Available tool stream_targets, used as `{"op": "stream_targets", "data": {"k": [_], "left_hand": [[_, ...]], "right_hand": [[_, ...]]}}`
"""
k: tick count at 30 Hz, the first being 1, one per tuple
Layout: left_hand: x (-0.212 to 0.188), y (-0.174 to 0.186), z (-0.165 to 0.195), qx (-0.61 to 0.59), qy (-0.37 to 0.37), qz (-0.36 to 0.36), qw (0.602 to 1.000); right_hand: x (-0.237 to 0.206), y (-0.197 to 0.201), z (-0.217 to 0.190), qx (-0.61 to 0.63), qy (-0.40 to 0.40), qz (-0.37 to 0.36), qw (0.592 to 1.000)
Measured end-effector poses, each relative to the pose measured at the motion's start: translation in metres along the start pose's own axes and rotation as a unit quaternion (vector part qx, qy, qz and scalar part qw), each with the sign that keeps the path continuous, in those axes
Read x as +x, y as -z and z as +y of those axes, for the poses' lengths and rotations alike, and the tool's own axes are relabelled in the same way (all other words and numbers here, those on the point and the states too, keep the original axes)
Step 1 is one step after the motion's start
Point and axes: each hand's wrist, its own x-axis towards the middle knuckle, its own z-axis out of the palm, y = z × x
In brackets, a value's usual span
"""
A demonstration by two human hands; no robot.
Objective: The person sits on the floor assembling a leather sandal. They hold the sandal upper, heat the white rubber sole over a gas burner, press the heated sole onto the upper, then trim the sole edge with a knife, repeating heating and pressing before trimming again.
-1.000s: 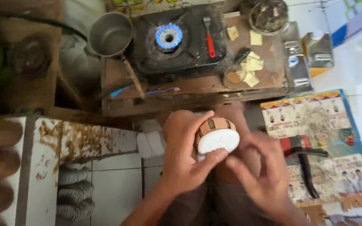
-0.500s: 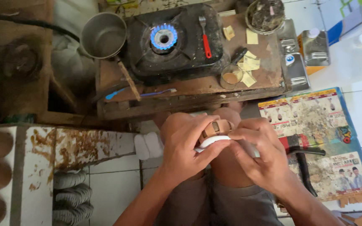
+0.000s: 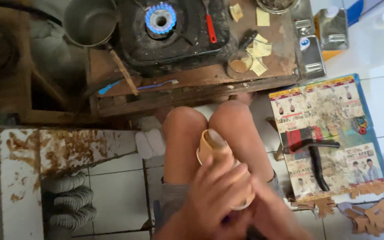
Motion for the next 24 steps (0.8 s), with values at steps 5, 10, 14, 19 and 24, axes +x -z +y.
{"op": "stream_targets", "data": {"k": [5,10,14,19,24], "left_hand": [[-0.013,0.003,0.018,-0.421,0.334,0.190,0.822],[-0.029,0.016,0.013,-0.643,0.412,0.147,0.629],[-0.036,0.013,0.023,-0.629,0.421,0.122,0.642],[-0.034,0.014,0.029,-0.591,0.437,0.085,0.673],[-0.041,0.015,0.030,-0.510,0.426,0.021,0.747]], "right_hand": [[-0.016,0.002,0.012,-0.364,0.216,-0.063,0.904],[-0.036,-0.005,-0.012,-0.455,0.317,-0.137,0.820],[-0.050,-0.020,-0.037,-0.449,0.409,-0.089,0.789],[-0.060,-0.051,-0.060,-0.591,0.436,-0.094,0.672],[-0.058,-0.060,-0.054,-0.617,0.478,-0.050,0.623]]}}
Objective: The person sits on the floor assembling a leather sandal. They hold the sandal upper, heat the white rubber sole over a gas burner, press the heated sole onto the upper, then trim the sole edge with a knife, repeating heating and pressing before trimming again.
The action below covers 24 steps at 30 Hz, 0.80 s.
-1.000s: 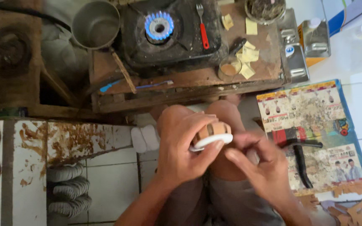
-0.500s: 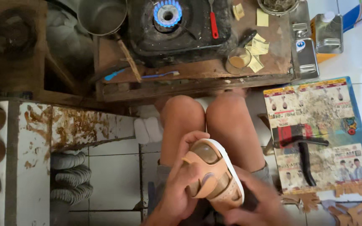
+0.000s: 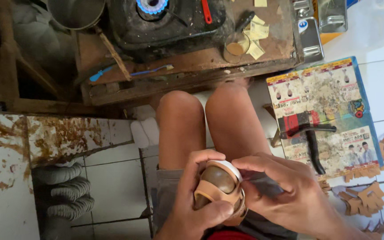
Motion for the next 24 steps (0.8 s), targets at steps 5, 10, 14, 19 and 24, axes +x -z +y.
{"op": "stream_targets", "data": {"k": [5,10,14,19,24], "left_hand": [[0.000,-0.001,-0.012,-0.027,-0.024,0.021,0.999],[0.013,-0.012,-0.013,-0.032,-0.080,0.067,0.994],[0.021,-0.026,-0.005,-0.033,0.015,0.041,0.998],[0.023,-0.032,0.004,0.091,0.114,-0.020,0.989],[0.026,-0.028,0.010,0.240,0.099,-0.007,0.966]], "right_hand": [[-0.009,-0.006,0.014,0.072,-0.025,0.032,0.997],[-0.021,-0.018,0.002,0.062,-0.014,0.066,0.996],[-0.028,-0.007,0.034,0.084,0.024,0.050,0.995],[-0.047,0.031,0.198,-0.167,-0.314,0.090,0.930],[-0.117,0.052,0.316,-0.233,-0.273,0.033,0.933]]}}
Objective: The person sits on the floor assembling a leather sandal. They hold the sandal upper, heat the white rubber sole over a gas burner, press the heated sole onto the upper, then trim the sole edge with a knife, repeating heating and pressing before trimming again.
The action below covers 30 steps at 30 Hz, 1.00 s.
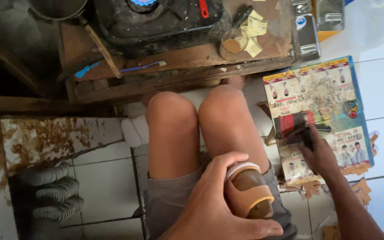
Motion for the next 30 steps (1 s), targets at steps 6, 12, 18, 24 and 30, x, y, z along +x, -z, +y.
{"op": "stream_targets", "data": {"k": [6,12,18,24,30], "left_hand": [[0.017,0.022,-0.012,-0.229,-0.058,-0.051,0.970],[0.035,0.041,-0.054,-0.426,-0.039,-0.018,0.904],[0.043,0.043,-0.060,-0.445,-0.037,-0.031,0.894],[0.042,0.054,-0.048,-0.342,0.033,-0.005,0.939],[0.044,0.052,-0.052,-0.380,0.054,-0.005,0.923]], "right_hand": [[0.016,0.001,-0.022,0.267,-0.236,-0.069,0.932],[-0.020,0.071,-0.174,0.561,-0.130,-0.129,0.807],[0.004,0.086,-0.277,0.596,-0.048,-0.315,0.737],[0.003,0.086,-0.263,0.391,-0.104,-0.336,0.851],[-0.002,0.093,-0.259,0.467,-0.124,-0.359,0.799]]}}
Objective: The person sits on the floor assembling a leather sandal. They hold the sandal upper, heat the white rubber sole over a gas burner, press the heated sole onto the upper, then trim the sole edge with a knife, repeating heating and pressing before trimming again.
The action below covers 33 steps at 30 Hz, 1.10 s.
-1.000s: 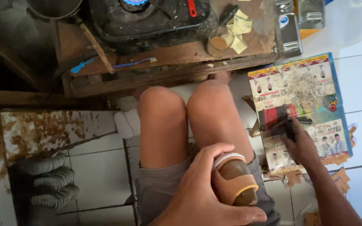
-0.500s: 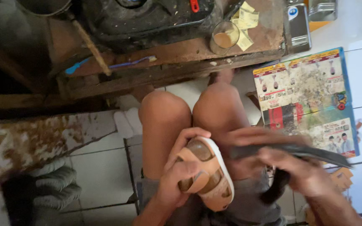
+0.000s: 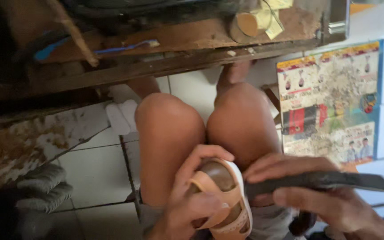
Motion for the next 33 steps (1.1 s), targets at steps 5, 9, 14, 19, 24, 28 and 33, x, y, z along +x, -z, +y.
{"op": "stream_targets", "data": {"k": [5,9,14,19,24,28,33], "left_hand": [[0.003,-0.004,-0.004,-0.049,-0.029,0.014,0.998],[0.001,-0.006,-0.005,-0.060,-0.048,0.016,0.997],[0.000,-0.012,-0.010,-0.074,-0.079,0.049,0.993],[-0.001,-0.015,-0.014,-0.071,-0.101,0.042,0.991],[0.001,-0.018,-0.019,-0.084,-0.141,0.068,0.984],[0.001,-0.024,-0.017,-0.079,-0.131,0.088,0.984],[0.001,-0.031,-0.023,-0.124,-0.159,0.153,0.967]], "right_hand": [[-0.002,0.008,0.013,-0.151,0.032,-0.055,0.987],[-0.015,0.013,0.033,-0.044,0.011,-0.035,0.998],[-0.029,0.007,0.038,-0.080,0.029,-0.007,0.996],[-0.034,0.001,0.043,-0.041,0.016,-0.002,0.999],[-0.048,-0.010,0.061,-0.104,0.116,0.067,0.986],[-0.054,-0.013,0.064,-0.024,0.091,0.066,0.993],[-0.058,-0.025,0.065,0.005,0.148,0.078,0.986]]}}
